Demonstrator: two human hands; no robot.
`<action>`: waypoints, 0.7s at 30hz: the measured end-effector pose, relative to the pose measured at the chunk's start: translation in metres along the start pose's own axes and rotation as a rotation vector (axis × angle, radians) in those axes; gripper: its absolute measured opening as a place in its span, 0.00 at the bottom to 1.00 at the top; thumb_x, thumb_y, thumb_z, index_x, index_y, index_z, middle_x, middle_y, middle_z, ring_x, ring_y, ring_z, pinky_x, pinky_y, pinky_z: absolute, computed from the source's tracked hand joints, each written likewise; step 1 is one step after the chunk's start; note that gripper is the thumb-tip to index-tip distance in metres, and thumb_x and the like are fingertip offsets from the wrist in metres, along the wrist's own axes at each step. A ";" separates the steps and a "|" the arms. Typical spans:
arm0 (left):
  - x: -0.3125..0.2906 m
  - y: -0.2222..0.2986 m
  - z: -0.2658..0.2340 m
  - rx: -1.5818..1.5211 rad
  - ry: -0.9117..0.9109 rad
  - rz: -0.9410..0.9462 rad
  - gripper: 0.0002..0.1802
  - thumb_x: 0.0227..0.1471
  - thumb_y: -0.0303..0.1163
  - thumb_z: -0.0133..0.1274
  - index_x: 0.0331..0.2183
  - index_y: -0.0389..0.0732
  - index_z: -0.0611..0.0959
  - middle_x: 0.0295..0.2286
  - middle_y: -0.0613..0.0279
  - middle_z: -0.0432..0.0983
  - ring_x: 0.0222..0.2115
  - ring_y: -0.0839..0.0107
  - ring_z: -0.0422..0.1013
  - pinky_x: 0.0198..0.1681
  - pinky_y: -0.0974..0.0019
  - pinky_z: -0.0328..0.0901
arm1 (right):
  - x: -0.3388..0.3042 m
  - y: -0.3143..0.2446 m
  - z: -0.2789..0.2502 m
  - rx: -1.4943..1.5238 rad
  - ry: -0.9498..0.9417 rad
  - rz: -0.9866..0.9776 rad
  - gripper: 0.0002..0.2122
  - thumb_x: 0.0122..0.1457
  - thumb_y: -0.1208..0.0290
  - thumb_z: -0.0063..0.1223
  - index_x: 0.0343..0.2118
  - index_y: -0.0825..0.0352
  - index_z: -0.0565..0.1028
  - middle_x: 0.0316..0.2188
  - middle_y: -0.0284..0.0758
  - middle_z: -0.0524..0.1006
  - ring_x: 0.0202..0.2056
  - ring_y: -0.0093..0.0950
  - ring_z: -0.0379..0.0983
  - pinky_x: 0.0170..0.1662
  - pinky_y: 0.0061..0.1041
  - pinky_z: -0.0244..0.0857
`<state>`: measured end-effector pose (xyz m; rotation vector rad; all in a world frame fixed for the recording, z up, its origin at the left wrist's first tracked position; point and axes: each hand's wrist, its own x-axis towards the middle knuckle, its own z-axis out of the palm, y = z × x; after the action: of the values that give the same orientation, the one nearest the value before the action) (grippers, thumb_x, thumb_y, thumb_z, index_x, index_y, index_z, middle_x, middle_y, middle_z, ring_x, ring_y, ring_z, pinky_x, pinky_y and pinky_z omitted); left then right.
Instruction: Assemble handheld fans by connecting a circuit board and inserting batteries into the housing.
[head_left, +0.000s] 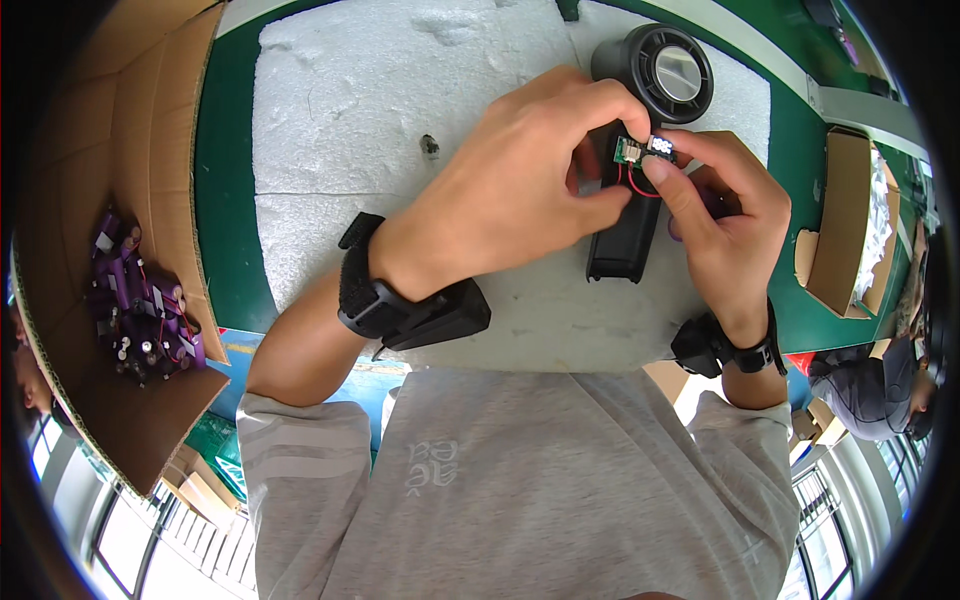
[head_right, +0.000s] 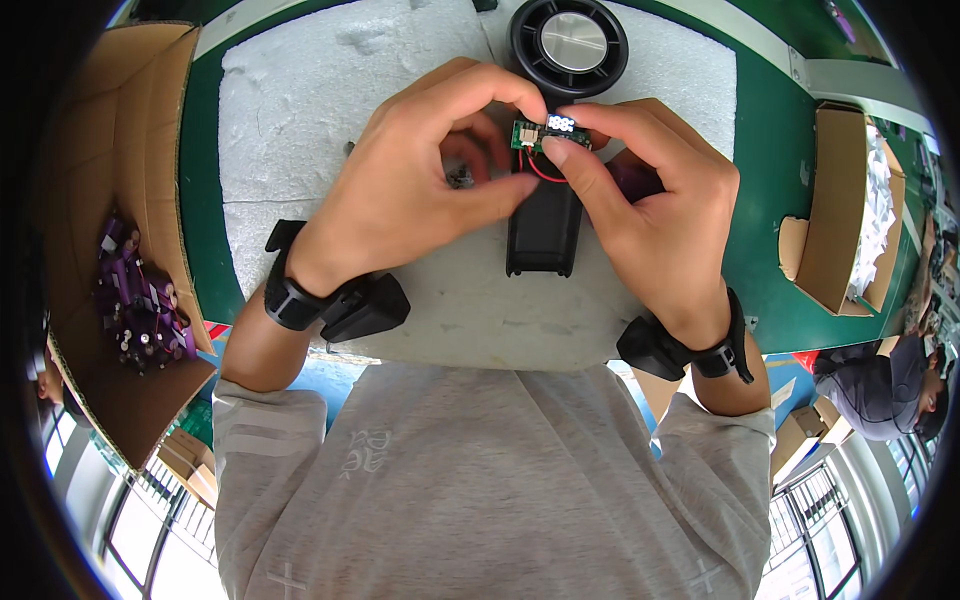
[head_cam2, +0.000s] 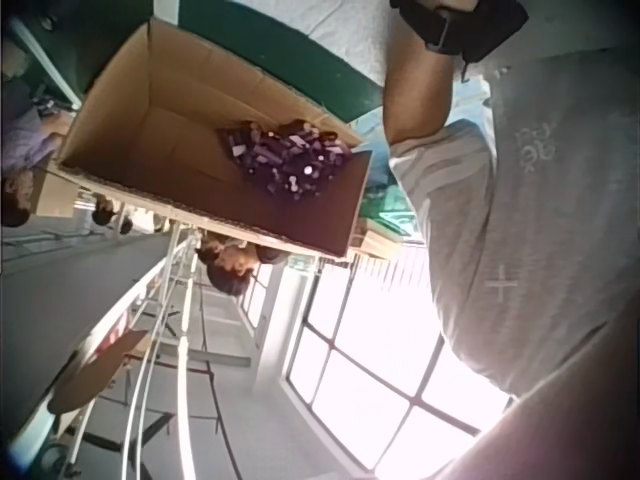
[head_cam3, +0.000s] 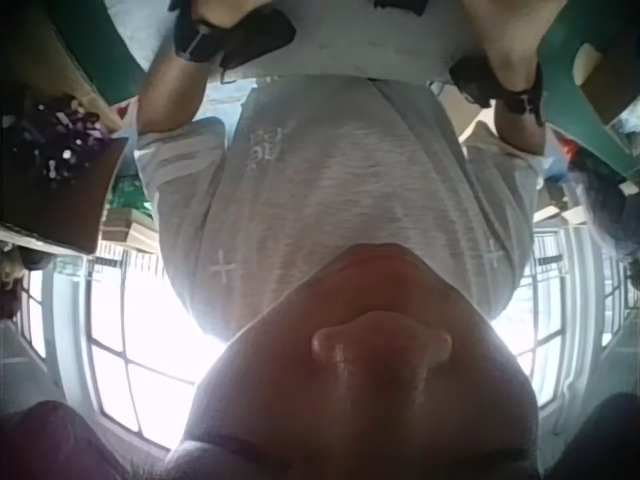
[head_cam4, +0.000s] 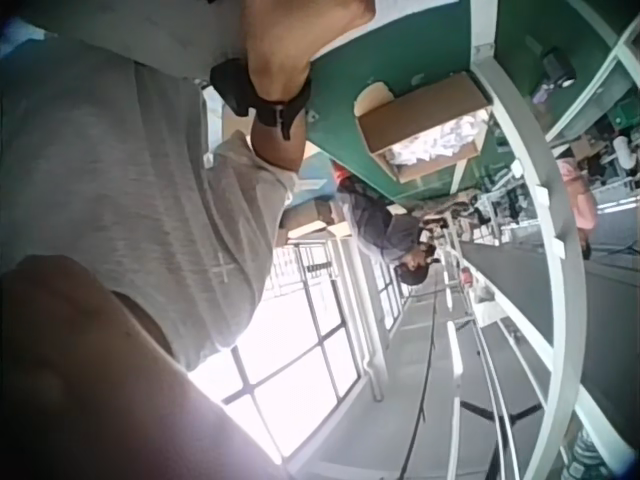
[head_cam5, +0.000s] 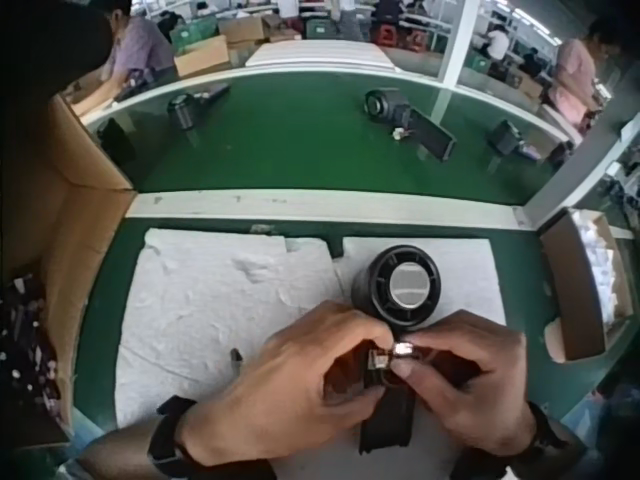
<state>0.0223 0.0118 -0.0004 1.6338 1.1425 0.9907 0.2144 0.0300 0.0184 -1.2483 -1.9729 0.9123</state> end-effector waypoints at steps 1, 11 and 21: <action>-0.001 0.000 0.001 0.016 0.005 -0.015 0.21 0.40 0.16 0.59 0.40 0.40 0.76 0.26 0.66 0.73 0.27 0.79 0.73 0.26 0.74 0.67 | 0.000 0.000 0.000 -0.003 -0.005 0.004 0.08 0.52 0.80 0.61 0.36 0.70 0.78 0.29 0.31 0.76 0.18 0.12 0.66 0.17 0.12 0.54; -0.002 0.003 0.005 -0.014 -0.019 -0.082 0.22 0.40 0.17 0.59 0.40 0.42 0.75 0.28 0.66 0.73 0.26 0.79 0.72 0.25 0.75 0.65 | 0.002 -0.005 -0.008 -0.036 -0.065 0.039 0.08 0.47 0.81 0.63 0.31 0.69 0.79 0.28 0.33 0.77 0.21 0.17 0.71 0.22 0.16 0.62; -0.003 0.003 0.016 0.038 0.091 -0.102 0.17 0.39 0.18 0.56 0.35 0.41 0.74 0.23 0.65 0.73 0.21 0.78 0.70 0.23 0.74 0.64 | 0.005 -0.002 -0.005 -0.220 -0.048 -0.197 0.09 0.44 0.81 0.64 0.31 0.67 0.80 0.28 0.34 0.77 0.23 0.25 0.74 0.23 0.20 0.66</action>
<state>0.0366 0.0050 -0.0028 1.5575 1.2998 0.9909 0.2160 0.0352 0.0233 -1.1309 -2.2367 0.6470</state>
